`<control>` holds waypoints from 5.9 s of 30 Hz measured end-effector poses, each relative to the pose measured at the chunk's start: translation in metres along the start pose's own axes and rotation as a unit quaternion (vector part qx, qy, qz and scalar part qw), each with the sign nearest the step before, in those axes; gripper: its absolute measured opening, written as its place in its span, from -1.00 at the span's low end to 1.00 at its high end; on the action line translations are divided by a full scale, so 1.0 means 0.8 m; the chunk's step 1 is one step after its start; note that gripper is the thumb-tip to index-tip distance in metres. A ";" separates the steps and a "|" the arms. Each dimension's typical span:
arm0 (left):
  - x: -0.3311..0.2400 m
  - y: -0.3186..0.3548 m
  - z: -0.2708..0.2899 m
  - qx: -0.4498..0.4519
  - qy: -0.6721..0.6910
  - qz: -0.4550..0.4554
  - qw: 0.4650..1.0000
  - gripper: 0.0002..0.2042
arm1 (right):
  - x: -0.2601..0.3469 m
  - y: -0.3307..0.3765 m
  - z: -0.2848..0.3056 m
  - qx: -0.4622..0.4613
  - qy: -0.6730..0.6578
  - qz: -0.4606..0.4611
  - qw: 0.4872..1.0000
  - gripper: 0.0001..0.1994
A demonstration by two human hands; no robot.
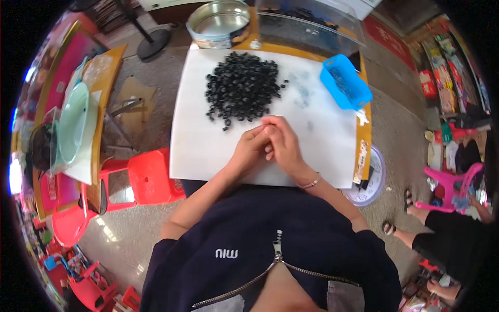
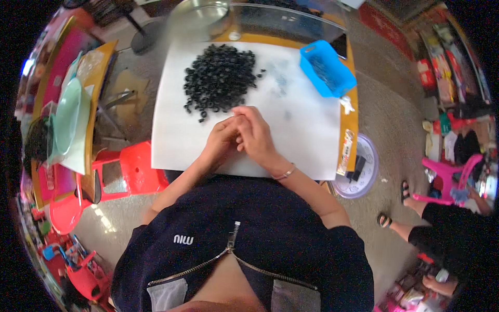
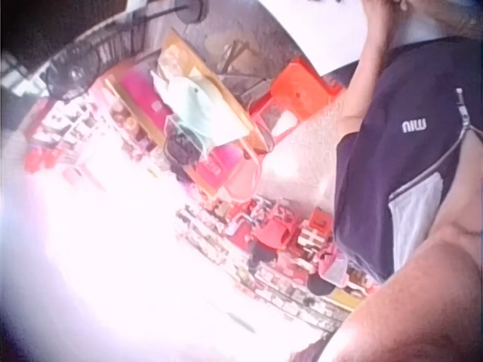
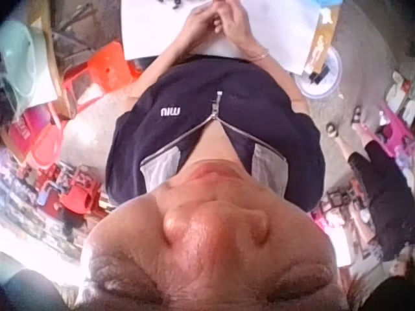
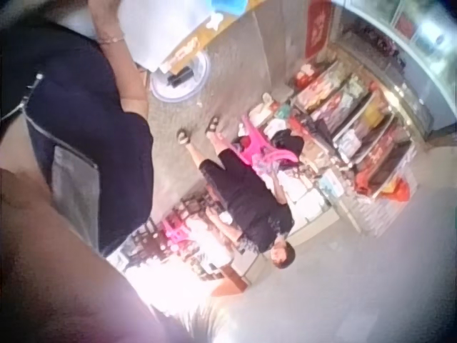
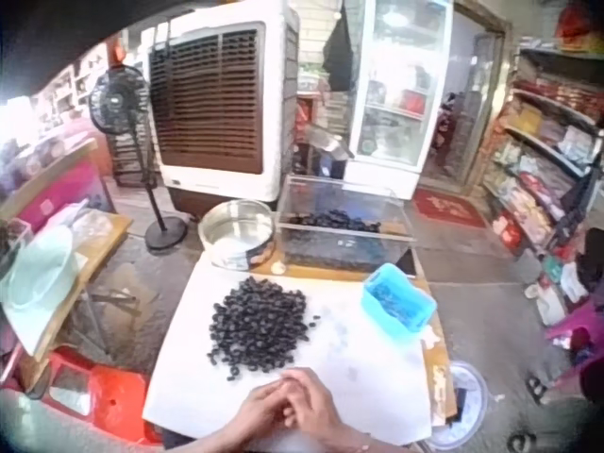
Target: Assembling small black plastic bead components by hand.
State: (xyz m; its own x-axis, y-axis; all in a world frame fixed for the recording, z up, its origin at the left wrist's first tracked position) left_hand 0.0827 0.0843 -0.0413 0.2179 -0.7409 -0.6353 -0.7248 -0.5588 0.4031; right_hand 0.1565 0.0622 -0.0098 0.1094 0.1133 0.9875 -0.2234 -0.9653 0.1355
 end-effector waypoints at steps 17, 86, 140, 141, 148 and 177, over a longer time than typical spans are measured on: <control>-0.006 -0.012 0.012 0.078 0.046 0.013 0.996 -0.58 | 0.165 -0.099 0.127 -0.129 0.257 0.372 0.882 -0.82; -0.001 -0.021 0.022 0.034 0.072 -0.057 0.995 -0.79 | 0.020 0.006 0.191 -0.193 0.414 0.220 0.862 -0.91; 0.000 -0.016 0.020 0.068 0.057 -0.033 0.996 -0.79 | 0.041 -0.021 0.056 -0.117 0.219 0.262 0.933 -0.83; 0.001 -0.016 0.020 0.071 0.048 -0.031 0.996 -0.78 | 0.035 -0.033 0.052 -0.086 0.285 0.275 0.914 -0.84; 0.002 -0.013 0.020 0.082 0.050 -0.023 0.995 -0.78 | 0.021 -0.060 0.020 -0.048 0.452 0.331 0.827 -0.83; -0.007 -0.014 0.027 0.067 0.120 -0.063 0.989 -0.75 | 0.043 -0.014 0.037 0.032 0.053 0.126 0.990 -0.85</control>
State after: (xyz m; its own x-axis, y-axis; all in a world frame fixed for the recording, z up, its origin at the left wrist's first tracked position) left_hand 0.0757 0.1026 -0.0565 0.4490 -0.7441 -0.4947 -0.7587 -0.6099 0.2288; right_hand 0.1917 0.0696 0.0199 -0.0457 -0.1123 0.9926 -0.1687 -0.9785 -0.1184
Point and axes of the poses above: each hand's wrist, its own y-axis away from the middle knuckle, its own z-axis out of the back of the hand, x = y × z, the point moved 8 cm from there along -y, towards the middle knuckle, and after that the axes turned 7 degrees about z, right-handed, at the moved point
